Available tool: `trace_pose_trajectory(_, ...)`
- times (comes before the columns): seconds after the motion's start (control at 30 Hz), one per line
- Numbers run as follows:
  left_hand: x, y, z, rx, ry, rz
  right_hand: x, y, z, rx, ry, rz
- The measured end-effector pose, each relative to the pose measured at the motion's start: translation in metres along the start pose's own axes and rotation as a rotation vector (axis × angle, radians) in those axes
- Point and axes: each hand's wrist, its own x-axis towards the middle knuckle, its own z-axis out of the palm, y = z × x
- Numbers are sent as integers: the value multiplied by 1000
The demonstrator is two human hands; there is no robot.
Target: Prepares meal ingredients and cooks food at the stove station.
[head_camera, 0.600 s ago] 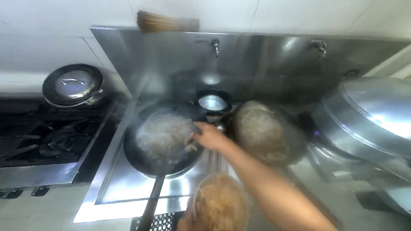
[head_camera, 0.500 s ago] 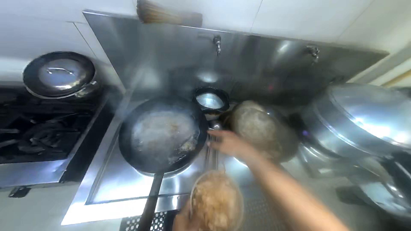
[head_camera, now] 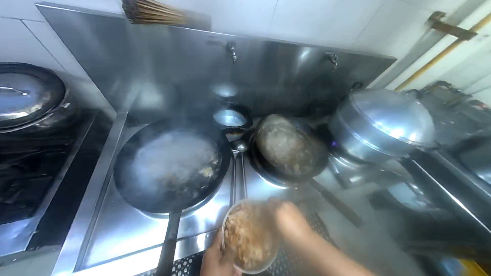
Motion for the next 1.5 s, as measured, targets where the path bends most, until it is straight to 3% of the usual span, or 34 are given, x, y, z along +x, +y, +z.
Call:
trace_pose_trajectory(0.07,-4,3,5,-38,10,0,2,-21,-6,-6,-248,147)
trace_pose_trajectory(0.2,-9,9,14,-61,44,1,9,-34,15,-94,-340,160)
trace_pose_trajectory(0.3,-11,7,17,-80,74,6,12,-25,7,-29,-375,119)
trace_pose_trajectory(0.43,-17,14,19,-161,134,-15,8,-1,-13,174,-191,105)
trace_pose_trajectory(0.57,-17,21,14,-261,176,-23,10,12,-23,453,32,-45)
trace_pose_trajectory(0.67,-13,24,8,-321,176,-21,15,7,-29,564,104,-160)
trace_pose_trajectory(0.8,-9,32,2,-340,197,-8,32,-9,-45,743,0,-201)
trace_pose_trajectory(0.87,-9,39,-2,-364,204,2,43,-14,-48,702,-54,-212)
trace_pose_trajectory(1.07,-5,41,-14,-394,200,6,58,-22,-62,535,-14,-263)
trace_pose_trajectory(1.43,4,51,-10,-373,210,19,49,-23,-94,747,205,-303)
trace_pose_trajectory(1.5,4,50,-8,-362,198,9,52,-25,-101,806,163,-245)
